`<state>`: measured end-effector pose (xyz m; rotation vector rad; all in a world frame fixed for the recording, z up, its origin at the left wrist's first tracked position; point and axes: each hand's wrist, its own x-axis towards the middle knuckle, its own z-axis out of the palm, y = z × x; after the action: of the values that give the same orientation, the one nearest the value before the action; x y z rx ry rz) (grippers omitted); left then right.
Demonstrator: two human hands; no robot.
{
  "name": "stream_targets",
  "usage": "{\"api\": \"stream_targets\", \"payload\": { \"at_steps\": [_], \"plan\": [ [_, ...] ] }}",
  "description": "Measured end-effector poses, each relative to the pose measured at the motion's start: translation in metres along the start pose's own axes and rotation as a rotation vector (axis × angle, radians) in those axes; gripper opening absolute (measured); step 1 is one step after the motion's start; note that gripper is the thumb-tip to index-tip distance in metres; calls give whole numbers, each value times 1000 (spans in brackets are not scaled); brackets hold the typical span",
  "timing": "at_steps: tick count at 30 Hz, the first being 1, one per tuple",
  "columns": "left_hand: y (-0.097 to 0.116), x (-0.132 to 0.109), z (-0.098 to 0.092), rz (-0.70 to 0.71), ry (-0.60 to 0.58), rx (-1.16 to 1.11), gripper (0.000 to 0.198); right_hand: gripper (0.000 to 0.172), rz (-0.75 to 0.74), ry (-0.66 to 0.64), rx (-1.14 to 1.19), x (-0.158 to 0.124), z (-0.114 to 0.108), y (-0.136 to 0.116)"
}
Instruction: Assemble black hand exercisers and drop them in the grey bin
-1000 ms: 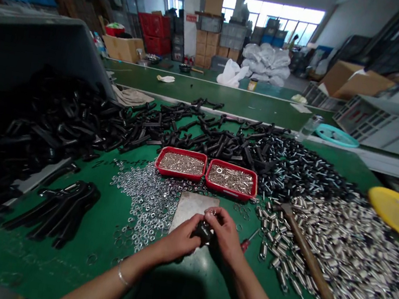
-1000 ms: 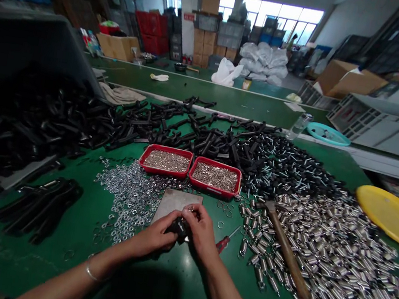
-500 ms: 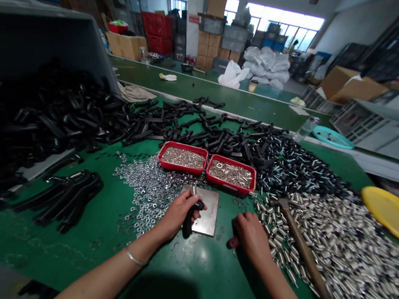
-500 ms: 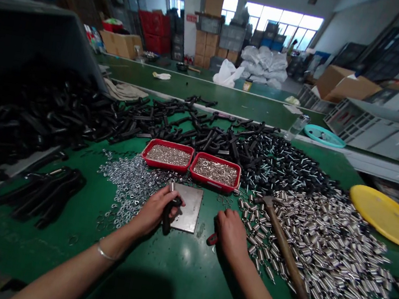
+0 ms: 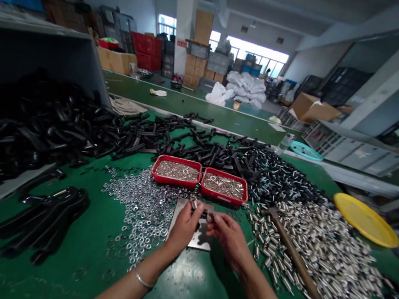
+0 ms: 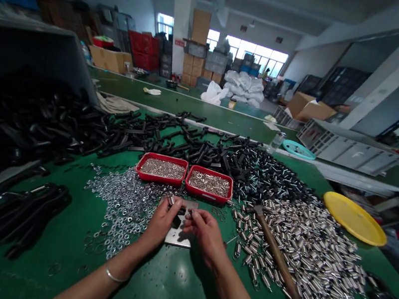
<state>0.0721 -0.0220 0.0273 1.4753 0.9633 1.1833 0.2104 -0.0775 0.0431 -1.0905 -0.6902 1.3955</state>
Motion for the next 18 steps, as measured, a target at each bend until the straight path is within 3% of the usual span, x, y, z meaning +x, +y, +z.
{"api": "stream_targets", "payload": {
  "at_steps": [7, 10, 13, 18],
  "plan": [
    [-14, 2, -2, 34, -53, 130, 24, 25, 206, -54, 120, 8, 3, 5],
    [-16, 1, 0, 15, -40, 145, 24, 29, 184, -62, 68, 7, -1, 8],
    [-13, -1, 2, -4, -42, 103, 25, 30, -17, -20, -177, 4, -4, 13],
    [-4, -3, 0, -64, -83, -83, 29, 16, -638, 59, -867, 3, -6, 17]
  ]
}}
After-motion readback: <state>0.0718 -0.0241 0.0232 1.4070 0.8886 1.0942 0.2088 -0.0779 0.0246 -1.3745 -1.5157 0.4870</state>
